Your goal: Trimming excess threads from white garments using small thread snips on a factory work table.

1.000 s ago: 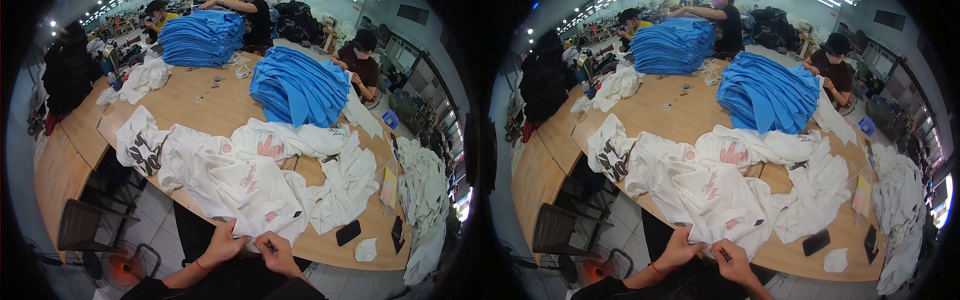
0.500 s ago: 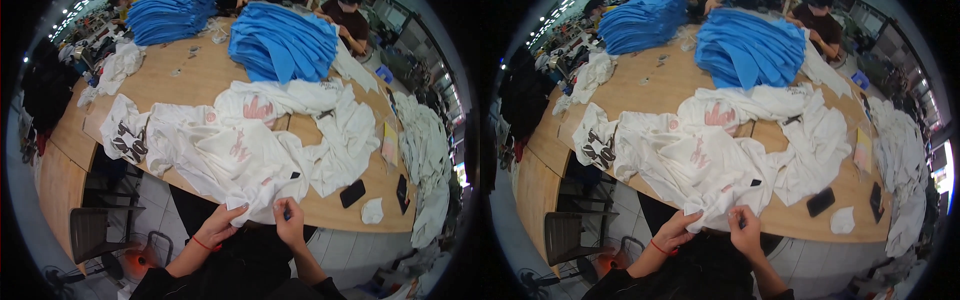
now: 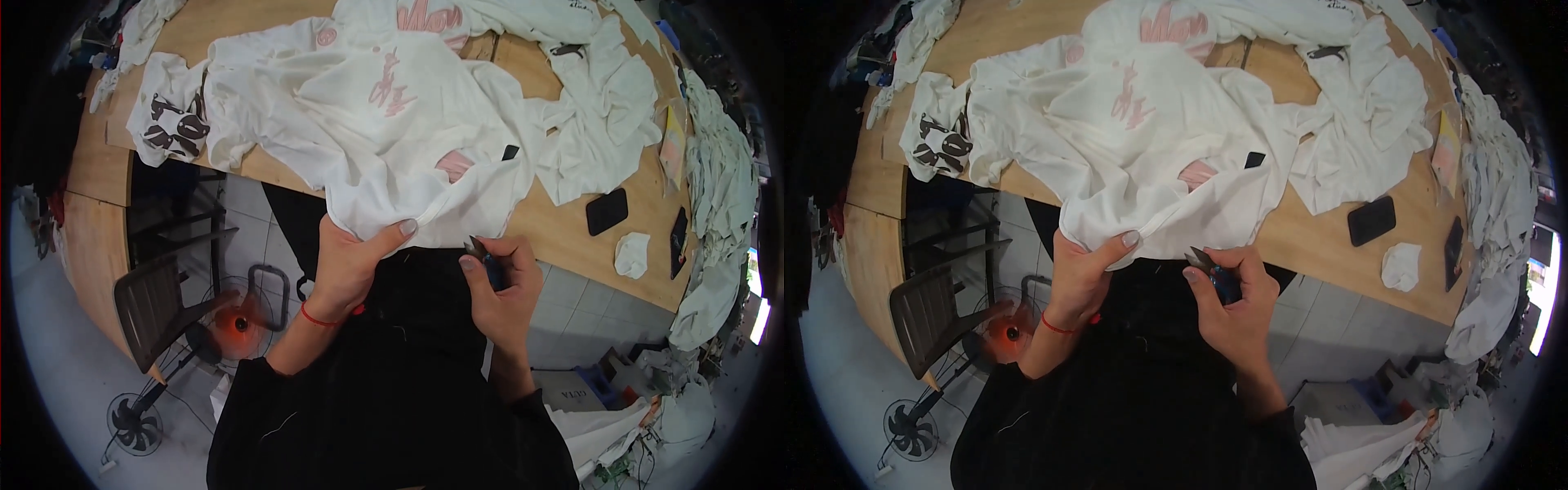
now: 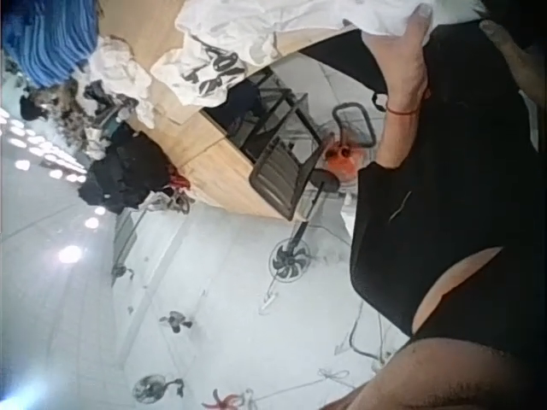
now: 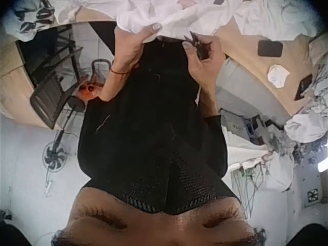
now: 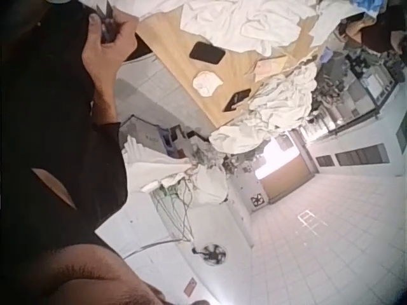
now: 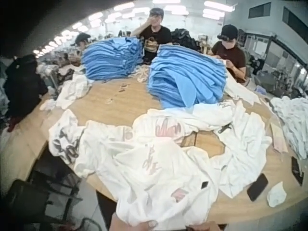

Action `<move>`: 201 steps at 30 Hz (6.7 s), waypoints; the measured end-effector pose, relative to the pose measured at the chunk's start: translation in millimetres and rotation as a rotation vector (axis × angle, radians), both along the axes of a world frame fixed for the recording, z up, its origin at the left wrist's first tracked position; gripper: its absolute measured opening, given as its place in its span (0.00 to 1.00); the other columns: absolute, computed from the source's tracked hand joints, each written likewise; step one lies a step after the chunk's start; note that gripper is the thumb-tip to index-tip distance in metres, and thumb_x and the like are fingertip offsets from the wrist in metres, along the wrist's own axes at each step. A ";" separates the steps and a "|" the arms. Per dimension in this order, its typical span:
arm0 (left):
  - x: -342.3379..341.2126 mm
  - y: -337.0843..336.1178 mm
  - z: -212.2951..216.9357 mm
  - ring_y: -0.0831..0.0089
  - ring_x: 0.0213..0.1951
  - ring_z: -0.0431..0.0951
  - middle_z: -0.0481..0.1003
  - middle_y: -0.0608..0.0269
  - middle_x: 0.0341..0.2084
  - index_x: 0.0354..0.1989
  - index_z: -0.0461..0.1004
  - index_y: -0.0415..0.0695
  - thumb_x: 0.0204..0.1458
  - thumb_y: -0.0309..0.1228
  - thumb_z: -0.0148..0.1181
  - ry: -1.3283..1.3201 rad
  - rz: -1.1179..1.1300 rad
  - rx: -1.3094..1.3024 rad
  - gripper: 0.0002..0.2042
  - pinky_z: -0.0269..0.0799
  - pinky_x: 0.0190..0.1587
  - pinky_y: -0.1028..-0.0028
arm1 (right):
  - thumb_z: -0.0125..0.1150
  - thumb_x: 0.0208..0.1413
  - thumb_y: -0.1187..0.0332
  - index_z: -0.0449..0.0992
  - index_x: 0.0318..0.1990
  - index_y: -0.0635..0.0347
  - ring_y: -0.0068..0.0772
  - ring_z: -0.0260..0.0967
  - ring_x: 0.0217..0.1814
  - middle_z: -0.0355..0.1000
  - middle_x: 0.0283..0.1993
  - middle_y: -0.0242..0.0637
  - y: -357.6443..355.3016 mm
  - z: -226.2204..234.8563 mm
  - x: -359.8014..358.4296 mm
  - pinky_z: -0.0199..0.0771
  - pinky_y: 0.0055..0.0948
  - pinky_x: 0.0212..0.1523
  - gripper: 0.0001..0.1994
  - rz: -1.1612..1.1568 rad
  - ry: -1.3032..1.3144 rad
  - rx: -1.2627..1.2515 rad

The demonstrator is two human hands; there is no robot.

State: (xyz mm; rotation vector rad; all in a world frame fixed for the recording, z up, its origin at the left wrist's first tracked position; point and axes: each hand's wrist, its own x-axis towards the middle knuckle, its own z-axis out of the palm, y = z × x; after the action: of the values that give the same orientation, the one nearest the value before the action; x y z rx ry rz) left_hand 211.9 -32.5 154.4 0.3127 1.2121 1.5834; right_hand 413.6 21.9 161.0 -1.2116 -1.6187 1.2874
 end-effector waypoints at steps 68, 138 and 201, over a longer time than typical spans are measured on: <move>-1.1 -12.1 1.3 0.59 0.80 0.55 0.51 0.54 0.81 0.83 0.40 0.40 0.77 0.52 0.32 -0.601 -0.288 0.256 0.36 0.50 0.80 0.59 | 0.64 0.51 0.85 0.81 0.50 0.61 0.52 0.77 0.65 0.82 0.57 0.43 15.7 -33.5 -28.2 0.81 0.38 0.58 0.19 0.274 0.158 0.158; -7.3 -3.8 1.3 0.69 0.32 0.80 0.81 0.62 0.29 0.38 0.83 0.40 0.49 0.17 0.71 0.770 -0.207 0.130 0.09 0.70 0.41 0.73 | 0.66 0.60 0.80 0.81 0.43 0.63 0.11 0.63 0.26 0.75 0.34 0.27 9.9 12.5 -34.1 0.60 0.16 0.27 0.06 0.078 0.056 -0.051; -0.6 0.1 11.4 0.62 0.32 0.78 0.80 0.62 0.32 0.38 0.82 0.42 0.45 0.20 0.73 1.380 -0.219 0.334 0.12 0.72 0.34 0.66 | 0.71 0.52 0.81 0.80 0.36 0.63 0.23 0.73 0.25 0.78 0.30 0.35 7.6 9.6 -38.3 0.72 0.23 0.27 0.06 0.075 -0.123 0.262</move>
State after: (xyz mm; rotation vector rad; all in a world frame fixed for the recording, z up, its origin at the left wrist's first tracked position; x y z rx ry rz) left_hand 211.4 -32.4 165.8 1.8957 1.7601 1.2851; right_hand 375.3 29.5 170.6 -1.0943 -1.8707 1.0227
